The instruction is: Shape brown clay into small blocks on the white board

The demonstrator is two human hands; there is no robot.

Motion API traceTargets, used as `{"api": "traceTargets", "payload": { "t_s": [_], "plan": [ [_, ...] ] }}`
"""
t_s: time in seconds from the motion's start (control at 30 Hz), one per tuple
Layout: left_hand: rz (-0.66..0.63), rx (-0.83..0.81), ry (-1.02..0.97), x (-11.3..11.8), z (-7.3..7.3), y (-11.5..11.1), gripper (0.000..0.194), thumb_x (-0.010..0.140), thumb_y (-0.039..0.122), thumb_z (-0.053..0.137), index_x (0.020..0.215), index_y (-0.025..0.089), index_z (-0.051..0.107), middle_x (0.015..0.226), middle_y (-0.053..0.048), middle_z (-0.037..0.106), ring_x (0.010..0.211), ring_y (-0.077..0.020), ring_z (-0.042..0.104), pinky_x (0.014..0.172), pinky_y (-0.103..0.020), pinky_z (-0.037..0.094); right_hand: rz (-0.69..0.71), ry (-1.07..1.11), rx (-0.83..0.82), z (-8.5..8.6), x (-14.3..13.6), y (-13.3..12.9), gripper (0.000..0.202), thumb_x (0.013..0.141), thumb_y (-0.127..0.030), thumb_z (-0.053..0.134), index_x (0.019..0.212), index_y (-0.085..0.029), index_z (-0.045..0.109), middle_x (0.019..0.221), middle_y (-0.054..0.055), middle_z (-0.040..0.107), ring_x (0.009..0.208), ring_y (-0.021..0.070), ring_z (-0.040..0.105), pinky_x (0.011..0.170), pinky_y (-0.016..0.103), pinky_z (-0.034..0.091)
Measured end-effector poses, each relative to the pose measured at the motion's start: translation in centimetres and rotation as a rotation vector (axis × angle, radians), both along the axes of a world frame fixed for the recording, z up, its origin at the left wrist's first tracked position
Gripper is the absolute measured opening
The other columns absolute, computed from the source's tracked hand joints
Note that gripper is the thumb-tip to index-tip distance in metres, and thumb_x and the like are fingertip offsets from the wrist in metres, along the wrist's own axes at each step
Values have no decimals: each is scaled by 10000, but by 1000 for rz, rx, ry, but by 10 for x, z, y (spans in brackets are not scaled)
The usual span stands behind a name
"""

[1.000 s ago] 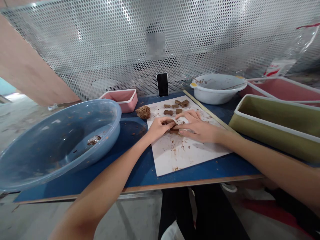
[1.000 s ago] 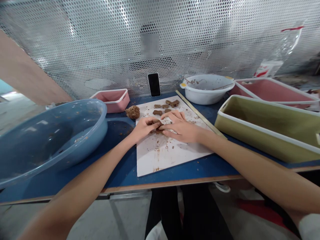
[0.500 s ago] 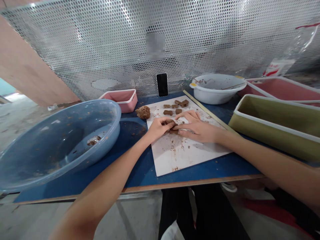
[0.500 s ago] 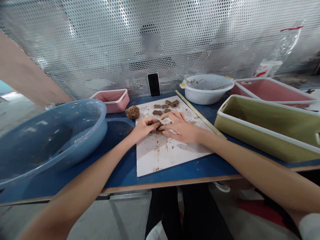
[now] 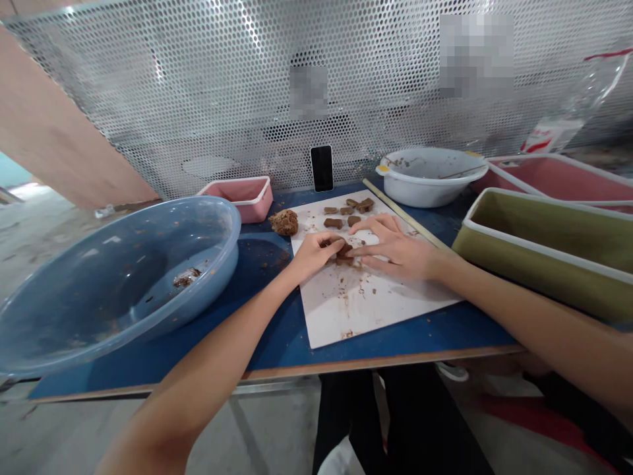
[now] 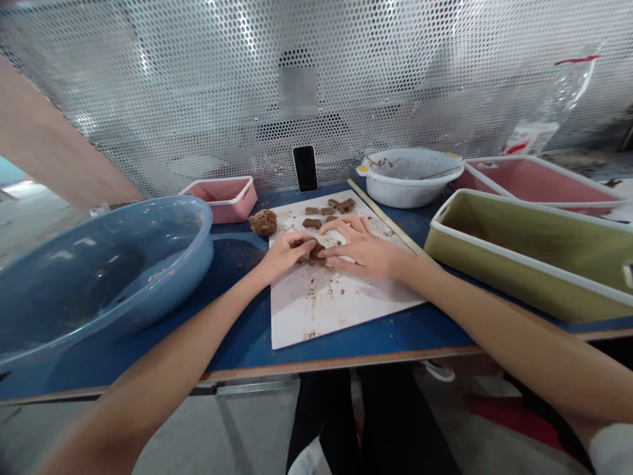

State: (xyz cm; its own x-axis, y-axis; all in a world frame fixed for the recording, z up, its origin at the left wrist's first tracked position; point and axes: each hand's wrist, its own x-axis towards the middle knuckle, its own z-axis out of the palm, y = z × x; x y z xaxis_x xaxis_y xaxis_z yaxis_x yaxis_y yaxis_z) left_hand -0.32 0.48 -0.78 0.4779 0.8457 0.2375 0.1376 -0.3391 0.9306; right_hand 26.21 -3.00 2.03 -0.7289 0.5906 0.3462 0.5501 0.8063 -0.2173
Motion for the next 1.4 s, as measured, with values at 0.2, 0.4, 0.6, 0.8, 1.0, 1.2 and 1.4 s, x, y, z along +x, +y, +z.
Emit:
{"api": "traceTargets", "payload": {
  "t_s": [0.2, 0.4, 0.6, 0.8, 1.0, 1.2, 1.4],
  "plan": [
    [14, 7, 29, -1, 1, -1, 345, 931, 512, 801, 913, 168, 814, 842, -69, 782, 735, -167, 663, 698, -292, 516, 3, -14, -24, -2, -1, 0, 492, 1159, -573, 416, 1398, -401, 810, 1629, 99, 547, 1480, 416, 454, 1236, 745, 409],
    [13, -10, 20, 1, 3, -2, 310, 935, 465, 785, 871, 162, 802, 866, -69, 783, 729, -159, 662, 688, -287, 517, -16, -2, -25, -6, 0, 4, 502, 1157, -588, 418, 1293, -374, 851, 1628, 94, 531, 1502, 412, 456, 1262, 712, 401],
    [19, 24, 17, 2, 3, -2, 274, 930, 437, 781, 878, 169, 805, 860, -60, 787, 721, -159, 658, 704, -293, 518, -2, -12, -55, -7, -1, 3, 509, 1154, -606, 414, 1385, -386, 810, 1629, 105, 542, 1547, 412, 435, 1276, 706, 393],
    [22, 11, 27, 1, 1, -1, 275, 943, 422, 769, 862, 162, 796, 862, -65, 775, 752, -161, 660, 717, -292, 508, -24, 17, -31, -6, 0, 3, 499, 1152, -599, 427, 1291, -356, 840, 1617, 113, 539, 1524, 412, 451, 1271, 698, 398],
    [20, 27, 39, 1, 0, 1, 292, 944, 448, 773, 886, 163, 801, 859, -59, 773, 748, -161, 660, 714, -287, 514, 1, 12, -71, -9, -3, 3, 511, 1157, -605, 420, 1354, -339, 809, 1617, 125, 528, 1557, 405, 433, 1315, 667, 365],
    [6, 8, 25, 0, 0, 1, 294, 941, 442, 765, 875, 156, 787, 831, -53, 764, 702, -146, 636, 675, -274, 494, 12, 42, -89, -12, -2, 6, 508, 1156, -605, 427, 1322, -327, 817, 1613, 125, 527, 1539, 404, 438, 1314, 670, 369],
    [17, 39, 39, 0, 0, 0, 260, 948, 409, 750, 861, 166, 789, 836, -51, 771, 722, -150, 643, 696, -279, 498, 15, 54, -112, -14, -4, 7, 490, 1152, -608, 440, 1383, -358, 792, 1616, 112, 533, 1554, 400, 418, 1324, 666, 363]
  ]
}}
